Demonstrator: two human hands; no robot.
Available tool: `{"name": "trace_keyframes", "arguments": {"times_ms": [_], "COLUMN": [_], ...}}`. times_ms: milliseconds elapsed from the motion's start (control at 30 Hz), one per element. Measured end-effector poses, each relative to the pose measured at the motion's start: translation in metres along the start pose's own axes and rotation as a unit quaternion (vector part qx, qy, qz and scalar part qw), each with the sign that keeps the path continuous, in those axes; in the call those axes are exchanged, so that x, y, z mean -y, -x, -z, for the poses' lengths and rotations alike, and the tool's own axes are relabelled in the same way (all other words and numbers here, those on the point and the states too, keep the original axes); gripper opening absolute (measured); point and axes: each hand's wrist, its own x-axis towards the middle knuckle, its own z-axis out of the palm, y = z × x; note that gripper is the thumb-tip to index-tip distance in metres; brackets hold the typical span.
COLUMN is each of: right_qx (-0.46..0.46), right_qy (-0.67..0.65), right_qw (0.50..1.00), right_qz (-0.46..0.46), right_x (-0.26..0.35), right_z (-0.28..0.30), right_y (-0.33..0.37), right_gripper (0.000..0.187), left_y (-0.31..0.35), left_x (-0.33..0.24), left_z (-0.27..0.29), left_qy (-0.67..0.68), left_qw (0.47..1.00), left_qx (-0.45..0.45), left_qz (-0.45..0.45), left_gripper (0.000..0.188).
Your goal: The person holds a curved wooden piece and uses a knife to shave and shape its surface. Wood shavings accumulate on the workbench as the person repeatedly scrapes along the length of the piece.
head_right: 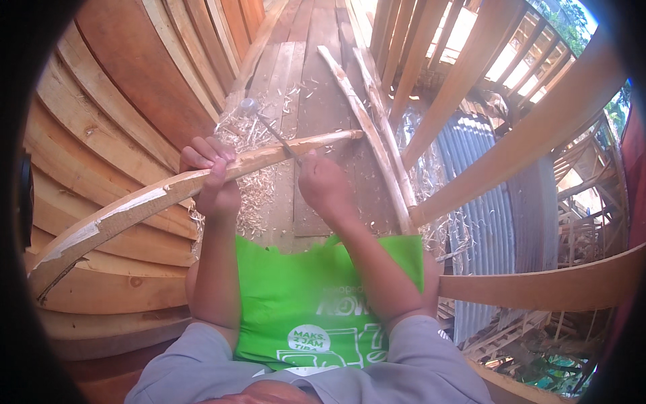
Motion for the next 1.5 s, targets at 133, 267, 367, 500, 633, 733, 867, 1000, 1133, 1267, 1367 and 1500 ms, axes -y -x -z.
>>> {"name": "trace_keyframes", "arguments": {"times_ms": [133,267,367,500,633,733,867,1000,1133,1267,1367,1500], "right_qx": [-0.026,-0.074,-0.049,-0.063,-0.022,0.005,0.004,-0.042,0.018,0.033,-0.030,0.047], "right_qy": [0.026,0.063,0.126,0.068,0.062,0.074,0.061,0.069,0.023,0.100,0.054,0.109], "right_qw": [0.999,0.995,0.990,0.993,0.994,0.996,0.998,0.996,0.995,0.993,0.998,0.991], "right_qz": [0.026,0.028,0.039,0.076,0.086,0.055,0.017,0.041,0.092,0.054,0.014,0.058], "right_x": [0.013,0.020,0.036,0.002,0.022,0.032,0.025,0.029,0.028,0.053,0.017,0.049], "right_z": [0.003,0.004,0.020,0.016,0.014,0.019,0.019,0.019,0.014,0.022,0.018,0.032], "right_y": [-0.001,0.005,0.019,-0.007,0.008,0.012,0.005,0.007,0.001,0.024,-0.008,0.011], "right_gripper": [0.060,0.059,0.059,0.059,0.055,0.052,0.054,0.058,0.054,0.055,0.056,0.056], "left_y": [0.000,-0.002,0.000,-0.001,-0.003,-0.001,-0.003,-0.010,-0.006,-0.008,-0.007,-0.006], "left_x": [-0.002,0.000,0.000,-0.003,-0.002,0.000,0.001,0.003,0.003,0.003,0.004,0.003], "left_z": [-0.003,-0.005,-0.002,-0.007,-0.007,-0.006,-0.005,-0.005,-0.002,0.006,0.001,0.013], "left_qy": [0.077,0.074,0.086,0.075,0.058,0.048,0.055,0.057,0.074,0.076,0.101,0.096], "left_qw": [0.996,0.996,0.995,0.996,0.997,0.996,0.996,0.997,0.996,0.996,0.993,0.994], "left_qx": [-0.022,-0.029,-0.017,-0.005,-0.017,-0.043,-0.042,-0.041,-0.026,-0.020,0.013,-0.001], "left_qz": [0.039,0.040,0.046,0.055,0.054,0.055,0.049,0.040,0.050,0.049,0.058,0.054], "left_gripper": [0.020,0.020,0.020,0.019,0.018,0.018,0.017,0.018,0.018,0.018,0.018,0.017]}}
